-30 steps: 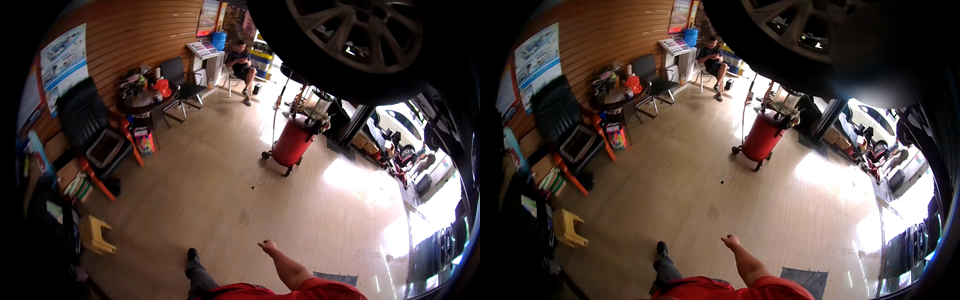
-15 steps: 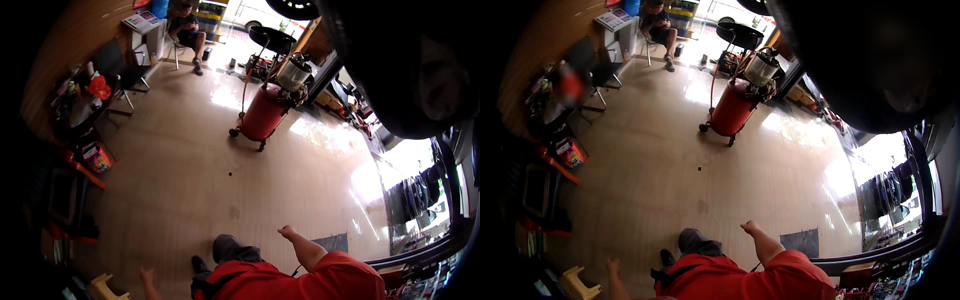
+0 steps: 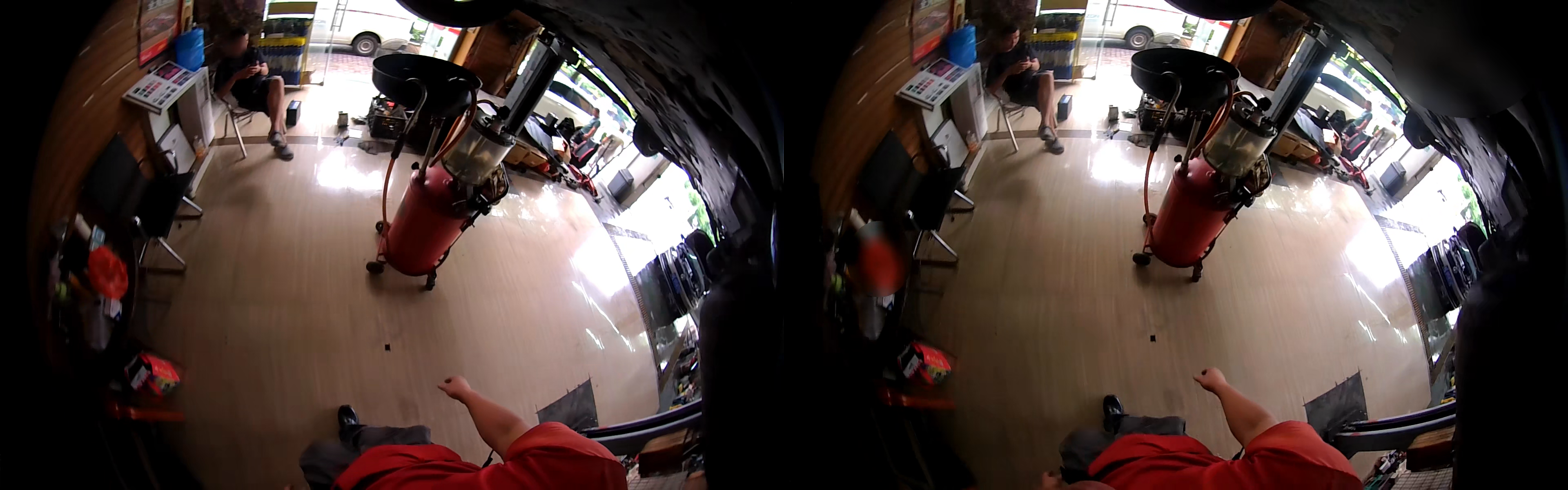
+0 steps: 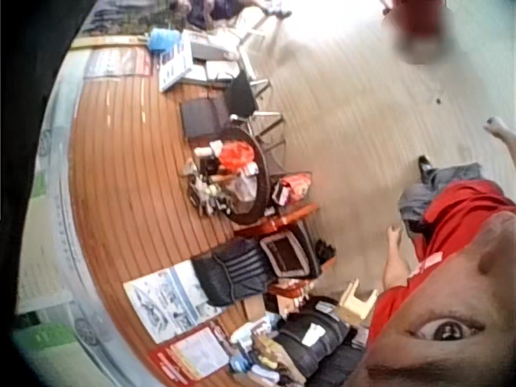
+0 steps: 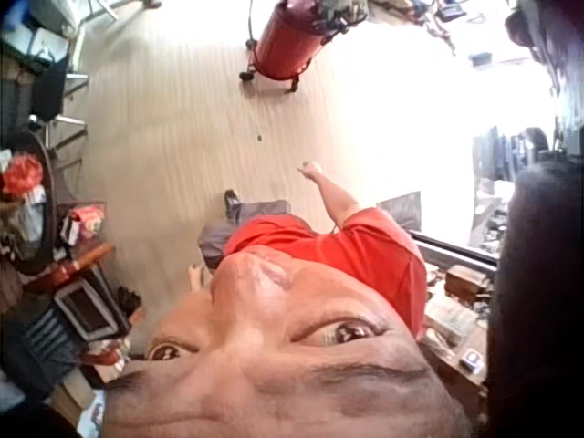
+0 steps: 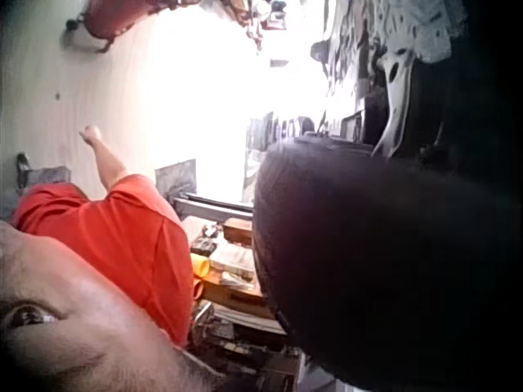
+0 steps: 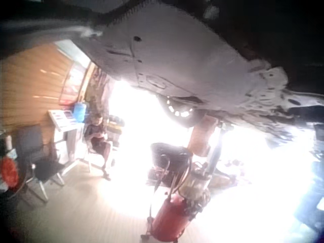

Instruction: The person removes multiple used oil filters from a red oil drain machine and places them into a yellow bucket. The person repeats this process for several filters, moving between the drain machine and the bucket.

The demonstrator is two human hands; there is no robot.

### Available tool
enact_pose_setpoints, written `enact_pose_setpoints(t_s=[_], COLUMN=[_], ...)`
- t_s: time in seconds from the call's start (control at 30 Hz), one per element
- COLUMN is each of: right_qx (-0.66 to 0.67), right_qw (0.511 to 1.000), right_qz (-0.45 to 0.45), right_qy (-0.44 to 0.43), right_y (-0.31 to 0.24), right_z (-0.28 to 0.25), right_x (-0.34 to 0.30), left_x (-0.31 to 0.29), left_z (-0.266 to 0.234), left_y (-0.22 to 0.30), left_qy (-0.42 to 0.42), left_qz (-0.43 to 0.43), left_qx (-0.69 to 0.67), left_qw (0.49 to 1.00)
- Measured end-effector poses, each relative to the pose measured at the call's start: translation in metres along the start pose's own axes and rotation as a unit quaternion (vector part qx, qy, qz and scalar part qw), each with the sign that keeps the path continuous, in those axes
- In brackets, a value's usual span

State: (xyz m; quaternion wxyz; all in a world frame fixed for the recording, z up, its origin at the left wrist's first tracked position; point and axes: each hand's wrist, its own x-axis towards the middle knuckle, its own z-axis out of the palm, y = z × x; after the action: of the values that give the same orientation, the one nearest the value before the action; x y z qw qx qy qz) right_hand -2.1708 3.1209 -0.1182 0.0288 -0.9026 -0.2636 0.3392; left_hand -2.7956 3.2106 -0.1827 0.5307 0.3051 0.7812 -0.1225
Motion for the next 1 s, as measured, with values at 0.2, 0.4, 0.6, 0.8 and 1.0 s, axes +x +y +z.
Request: enact_pose_setpoints(t_s=[0.2, 0.4, 0.6, 0.8, 1.0], right_qx=[0.101, 0.084, 0.174, 0.289, 0.304], right_qw=[0.994, 0.985, 0.935, 0.885, 0.874], right_qz=[0.039, 0.148, 0.308, 0.348, 0.366], right_qy=[0.022, -0.008, 0.004, 0.109, 0.100], right_y=[-0.109, -0.110, -0.106, -0.165, -0.200], right_z=[-0.069, -0.069, -0.076, -0.078, -0.079], right_x=[0.064, 0.105, 0.100, 0.111, 0.136], left_x=[0.022, 0.070, 0.145, 0.124, -0.075], left_z=[-0.037, -0.091, -0.200, -0.244, -0.215], left_y=[0.166, 0.340, 0.495, 0.826, 1.136], left_qy=[-0.023, -0.035, -0.053, 0.066, 0.095], left_qz=[0.009, 0.034, 0.100, 0.448, 0.767], left_qx=[-0.029, -0.001, 0.039, 0.086, 0.111], left_qw=[0.999, 0.999, 0.993, 0.887, 0.625])
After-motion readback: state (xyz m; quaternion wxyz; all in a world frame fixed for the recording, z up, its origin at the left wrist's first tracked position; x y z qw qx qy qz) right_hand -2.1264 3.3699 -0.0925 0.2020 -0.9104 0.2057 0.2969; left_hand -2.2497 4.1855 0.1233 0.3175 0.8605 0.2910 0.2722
